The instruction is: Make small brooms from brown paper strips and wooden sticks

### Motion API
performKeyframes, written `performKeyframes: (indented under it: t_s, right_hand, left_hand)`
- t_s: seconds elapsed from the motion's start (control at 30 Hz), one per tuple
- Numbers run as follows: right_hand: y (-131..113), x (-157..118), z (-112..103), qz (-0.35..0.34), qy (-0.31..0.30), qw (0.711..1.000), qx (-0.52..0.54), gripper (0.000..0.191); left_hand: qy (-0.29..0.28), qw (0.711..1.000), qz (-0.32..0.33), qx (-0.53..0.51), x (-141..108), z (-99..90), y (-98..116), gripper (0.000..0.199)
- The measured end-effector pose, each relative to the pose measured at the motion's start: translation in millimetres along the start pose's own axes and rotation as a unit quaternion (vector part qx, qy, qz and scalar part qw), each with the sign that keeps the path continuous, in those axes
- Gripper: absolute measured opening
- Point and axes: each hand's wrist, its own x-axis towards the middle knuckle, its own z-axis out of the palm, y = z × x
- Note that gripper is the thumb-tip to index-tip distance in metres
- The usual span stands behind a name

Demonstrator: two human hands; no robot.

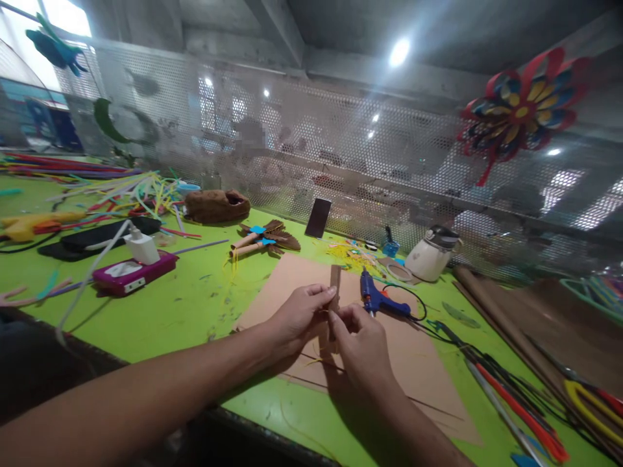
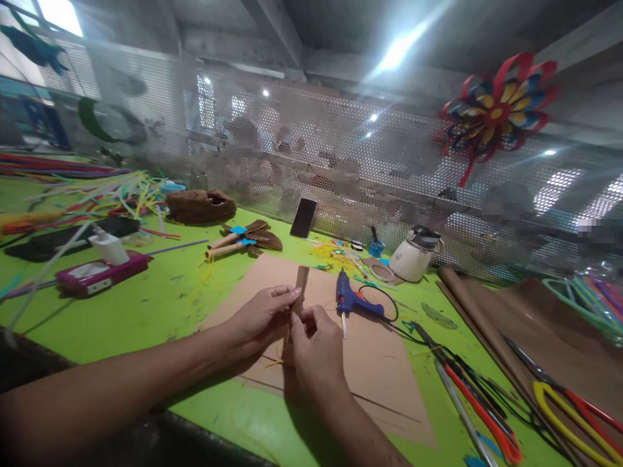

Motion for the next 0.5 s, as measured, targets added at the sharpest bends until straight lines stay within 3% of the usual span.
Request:
performKeyframes:
  t_s: [0.2, 0.5]
  right_hand:
    - [1.4, 1.7, 0.3, 0.020, -0.005, 1.000, 0.017, 0.027]
    - [3.9, 1.8, -2.1, -0.011, 0.014, 1.000, 0.001, 0.028]
  left_hand:
    - [-0.016, 1.000, 0.010, 0.008, -2.5, 1.4, -2.4, 0.026]
    - [-0.019, 1.000, -0.012, 0.002, -3.0, 2.0, -0.4, 0.025]
